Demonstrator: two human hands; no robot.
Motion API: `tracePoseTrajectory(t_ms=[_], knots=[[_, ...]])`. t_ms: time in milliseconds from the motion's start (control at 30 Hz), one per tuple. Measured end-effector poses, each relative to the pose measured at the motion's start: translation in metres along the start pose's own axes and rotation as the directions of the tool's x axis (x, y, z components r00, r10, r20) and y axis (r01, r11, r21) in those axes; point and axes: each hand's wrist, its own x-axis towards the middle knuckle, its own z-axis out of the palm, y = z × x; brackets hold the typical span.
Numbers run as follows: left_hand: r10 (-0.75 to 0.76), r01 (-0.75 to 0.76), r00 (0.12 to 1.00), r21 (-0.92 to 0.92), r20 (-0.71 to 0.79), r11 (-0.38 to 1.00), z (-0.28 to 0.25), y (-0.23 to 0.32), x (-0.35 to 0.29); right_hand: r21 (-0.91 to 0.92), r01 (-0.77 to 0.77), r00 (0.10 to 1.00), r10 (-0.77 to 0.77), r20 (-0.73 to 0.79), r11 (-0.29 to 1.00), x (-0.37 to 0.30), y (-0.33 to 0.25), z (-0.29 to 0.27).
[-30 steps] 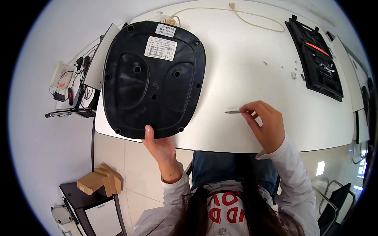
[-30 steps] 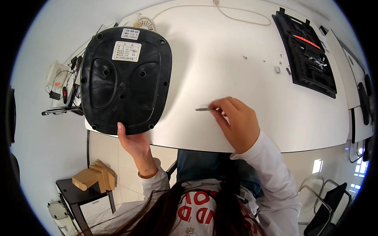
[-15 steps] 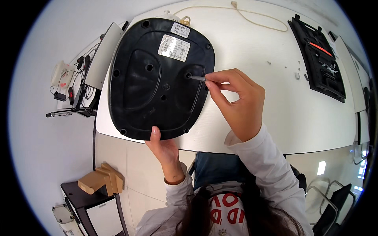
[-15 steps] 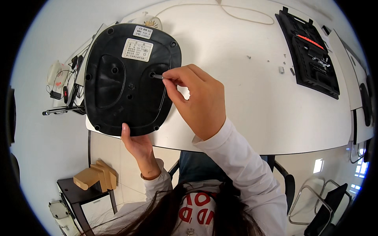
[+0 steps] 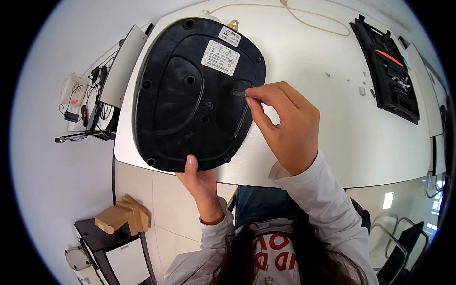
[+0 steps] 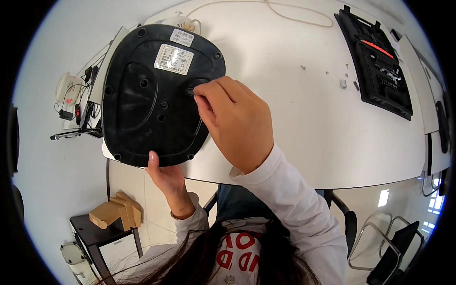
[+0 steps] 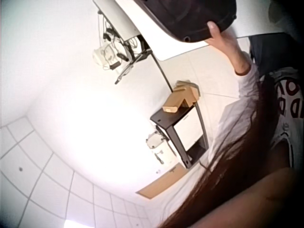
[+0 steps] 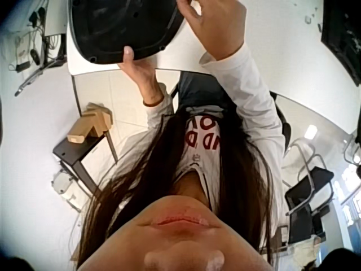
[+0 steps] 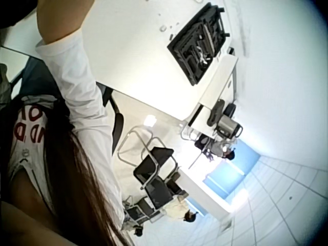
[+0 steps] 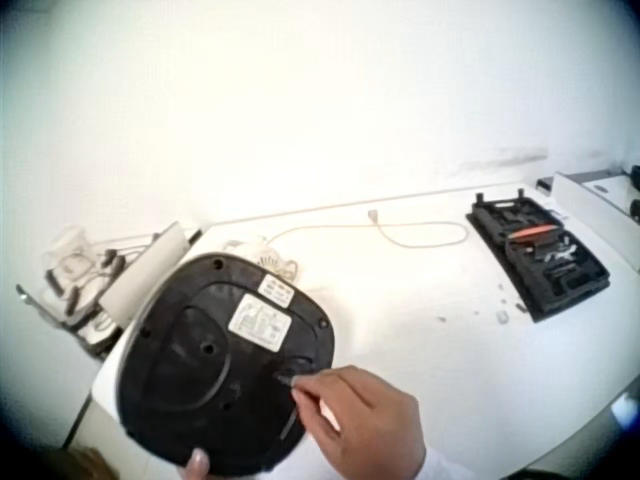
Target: The person assembles a small white appliance by first attaching a white motor unit to a black base. They then use a screwdriver to tighten multiple screws on the underside of the base to secure the components together.
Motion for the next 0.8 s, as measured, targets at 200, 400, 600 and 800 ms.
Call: tracePoseTrajectory(t_ms=[200,400,600,800], knots=[[0.011,-0.012,1.000,-0.010,-0.013,1.000,0.001,0.000,0.000,-0.037,0.043,0.999,-0.043,-0.009,0.998,0.000,0.003,0.000],[-0.036,0.035,0.999,-0.017,-0.040,0.999,0.003,0.004,-0.001,-0.021,0.027,0.999,-0.028,-0.026,0.999,-0.002,0.007,-0.001],[0.018,-0.012,0.993,0.049,-0.120,0.999,0.007,0.002,0.000,0.105,0.064,0.994,-0.054,-0.091,0.992,-0.008,0.010,0.010],[-0.010,0.007,0.992,-0.031,-0.126,0.999,0.010,0.005,0.000,0.246,0.016,0.991,0.018,-0.133,0.969,-0.007,0.011,0.018]])
